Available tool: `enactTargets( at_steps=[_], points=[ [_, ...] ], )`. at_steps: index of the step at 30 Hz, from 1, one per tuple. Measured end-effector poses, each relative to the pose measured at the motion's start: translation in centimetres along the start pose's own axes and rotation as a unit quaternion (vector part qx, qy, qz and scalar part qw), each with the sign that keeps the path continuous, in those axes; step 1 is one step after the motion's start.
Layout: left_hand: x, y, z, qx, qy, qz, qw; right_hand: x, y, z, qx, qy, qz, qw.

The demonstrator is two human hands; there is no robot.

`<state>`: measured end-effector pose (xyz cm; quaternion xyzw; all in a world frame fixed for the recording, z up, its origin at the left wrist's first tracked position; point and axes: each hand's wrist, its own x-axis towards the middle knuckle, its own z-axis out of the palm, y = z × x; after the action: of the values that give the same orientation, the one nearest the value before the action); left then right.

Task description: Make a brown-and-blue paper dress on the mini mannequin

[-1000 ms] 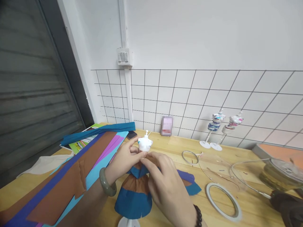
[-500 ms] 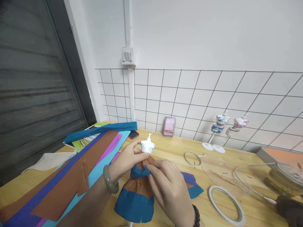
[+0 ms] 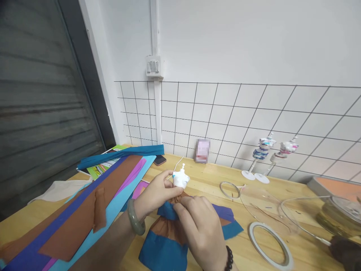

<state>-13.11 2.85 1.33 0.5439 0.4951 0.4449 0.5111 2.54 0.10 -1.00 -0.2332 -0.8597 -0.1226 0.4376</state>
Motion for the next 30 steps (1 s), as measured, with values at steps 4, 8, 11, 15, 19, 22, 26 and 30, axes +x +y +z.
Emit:
enactTargets(
  at_steps=[4,8,11,15,19,22,26,30],
  points=[
    [-0.1,0.3,0.0,0.000,-0.001,-0.010,1.000,-0.3,0.2,0.1,0.000,0.014,0.004,1.000],
    [0.0,0.0,0.0,-0.004,-0.006,0.000,1.000,0.1,-0.1,0.2,-0.020,0.016,-0.011,1.000],
    [0.1,-0.3,0.1,-0.004,-0.020,0.005,1.000,0.4,-0.4,0.2,-0.017,0.019,-0.018,1.000],
    [-0.1,-0.2,0.3,0.018,-0.014,0.013,1.000,0.1,-0.4,0.1,0.005,0.023,-0.007,1.000],
    [-0.2,0.1,0.1,0.004,0.002,0.022,1.000,-0.5,-0.2,0.4,-0.012,0.050,0.002,0.999],
    [-0.1,0.2,-0.2,-0.023,0.020,0.034,0.999,-0.5,-0.1,0.6,-0.029,0.062,0.001,0.998],
    [0.1,0.4,-1.3,-0.053,0.016,0.083,0.995,0.0,0.4,0.0,0.021,0.032,0.002,0.999],
    [0.1,1.0,-2.6,-0.048,-0.009,0.116,0.992,-0.2,1.2,-0.9,0.081,0.022,0.041,0.996]
  ],
)
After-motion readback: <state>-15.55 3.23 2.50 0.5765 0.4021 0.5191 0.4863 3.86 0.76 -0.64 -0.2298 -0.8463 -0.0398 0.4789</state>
